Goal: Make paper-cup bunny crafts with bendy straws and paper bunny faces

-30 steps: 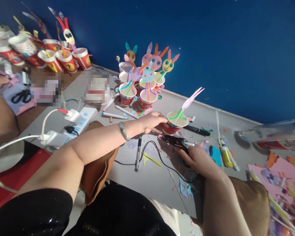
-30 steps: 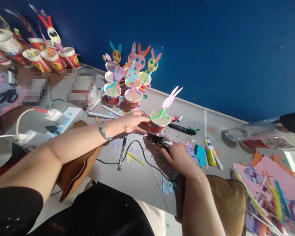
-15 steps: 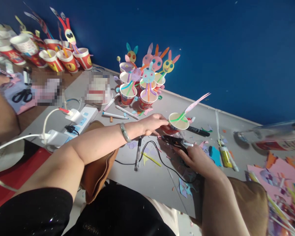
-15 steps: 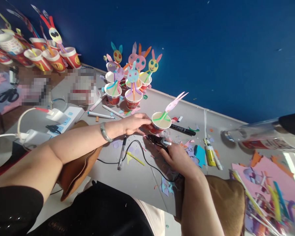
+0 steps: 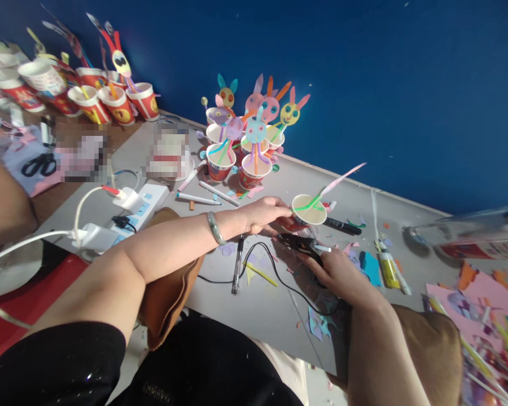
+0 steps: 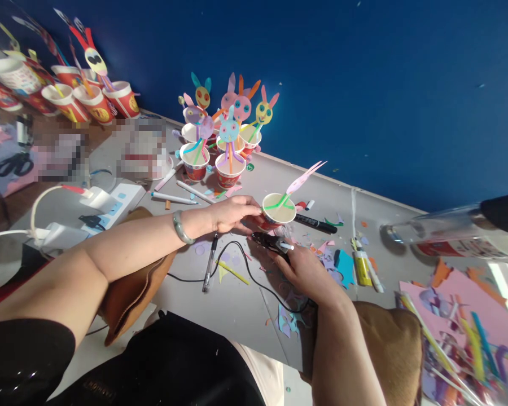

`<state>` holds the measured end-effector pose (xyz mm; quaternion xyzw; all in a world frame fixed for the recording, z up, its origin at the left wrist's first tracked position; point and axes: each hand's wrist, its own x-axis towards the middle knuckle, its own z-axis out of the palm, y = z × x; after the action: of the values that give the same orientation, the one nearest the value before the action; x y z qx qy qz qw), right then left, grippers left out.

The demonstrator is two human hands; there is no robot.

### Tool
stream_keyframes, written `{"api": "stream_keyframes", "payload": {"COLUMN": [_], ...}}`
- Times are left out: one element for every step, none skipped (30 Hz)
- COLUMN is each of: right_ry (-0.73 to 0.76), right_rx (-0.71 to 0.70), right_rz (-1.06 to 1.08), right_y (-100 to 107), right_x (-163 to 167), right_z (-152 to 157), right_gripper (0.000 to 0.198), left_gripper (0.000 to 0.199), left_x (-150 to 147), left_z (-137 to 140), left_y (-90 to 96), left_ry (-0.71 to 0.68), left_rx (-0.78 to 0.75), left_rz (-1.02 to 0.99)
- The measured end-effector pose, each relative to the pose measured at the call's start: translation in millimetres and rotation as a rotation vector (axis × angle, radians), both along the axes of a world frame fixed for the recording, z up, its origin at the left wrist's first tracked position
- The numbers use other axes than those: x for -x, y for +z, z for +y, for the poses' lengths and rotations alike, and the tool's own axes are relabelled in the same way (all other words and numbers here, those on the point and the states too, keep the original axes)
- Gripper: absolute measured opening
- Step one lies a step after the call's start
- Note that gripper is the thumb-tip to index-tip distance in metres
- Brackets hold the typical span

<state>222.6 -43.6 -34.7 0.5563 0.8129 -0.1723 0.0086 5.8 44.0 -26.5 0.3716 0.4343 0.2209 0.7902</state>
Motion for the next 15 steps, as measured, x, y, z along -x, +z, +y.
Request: {"api": "stream_keyframes", "payload": {"right_ry": [0.0, 0.0, 0.001, 0.002, 0.004, 0.005, 0.005, 0.004, 0.002, 0.001, 0.0, 0.001, 0.003, 0.004, 0.004], "right_rx": [0.0, 0.001, 0.001, 0.003, 0.005, 0.006, 0.006, 0.006, 0.006, 0.009, 0.013, 0.02, 0.026, 0.033, 0.038], "right_rz": [0.0, 0.0, 0.0, 0.001, 0.001, 0.002, 0.003, 0.004, 0.005, 0.007, 0.012, 0.019, 0.026, 0.033, 0.042], "right_y": [0.1, 0.4, 0.9, 1.5, 2.0, 2.4, 2.6, 2.6, 2.4, 2.3, 2.2, 2.4, 2.8, 3.4, 4.2], "right_x": [0.0, 0.2, 0.5, 0.9, 1.2, 1.4, 1.4, 1.3, 1.0, 0.5, 0.0, -0.5, -1.1, -1.6, -2.1], "right_z": [0.0, -0.1, -0.2, -0.4, -0.6, -0.8, -1.0, -1.2, -1.4, -1.5, -1.6, -1.6, -1.5, -1.5, -1.3], "right_gripper": [0.038, 0.038, 0.039, 0.04, 0.041, 0.042, 0.043, 0.044, 0.045, 0.045, 0.045, 0.045, 0.044, 0.044, 0.043], "left_gripper": [0.008, 0.008, 0.008, 0.008, 0.008, 0.009, 0.009, 0.01, 0.01, 0.01, 0.011, 0.011, 0.011, 0.011, 0.01], "left_x": [0.1, 0.1, 0.0, -0.1, -0.4, -0.8, -1.2, -1.6, -2.1, -2.6, -3.0, -3.4, -3.8, -4.0, -4.2], "left_z": [-0.1, -0.2, -0.3, -0.3, -0.4, -0.4, -0.5, -0.5, -0.5, -0.5, -0.5, -0.4, -0.3, -0.1, 0.1], "left_y": [0.1, 0.2, 0.5, 0.8, 1.1, 1.5, 1.7, 1.8, 1.6, 1.1, 0.2, -0.9, -2.4, -3.9, -5.6], "left_ry": [-0.001, -0.002, -0.002, -0.003, -0.007, -0.011, -0.018, -0.024, -0.028, -0.029, -0.028, -0.025, -0.023, -0.022, -0.024], "left_rx": [0.001, 0.0, 0.0, 0.002, 0.006, 0.009, 0.012, 0.014, 0.014, 0.012, 0.008, 0.006, 0.003, 0.001, -0.004], "left_rz": [0.001, 0.006, 0.014, 0.023, 0.029, 0.032, 0.031, 0.031, 0.033, 0.037, 0.04, 0.041, 0.038, 0.033, 0.024]}}
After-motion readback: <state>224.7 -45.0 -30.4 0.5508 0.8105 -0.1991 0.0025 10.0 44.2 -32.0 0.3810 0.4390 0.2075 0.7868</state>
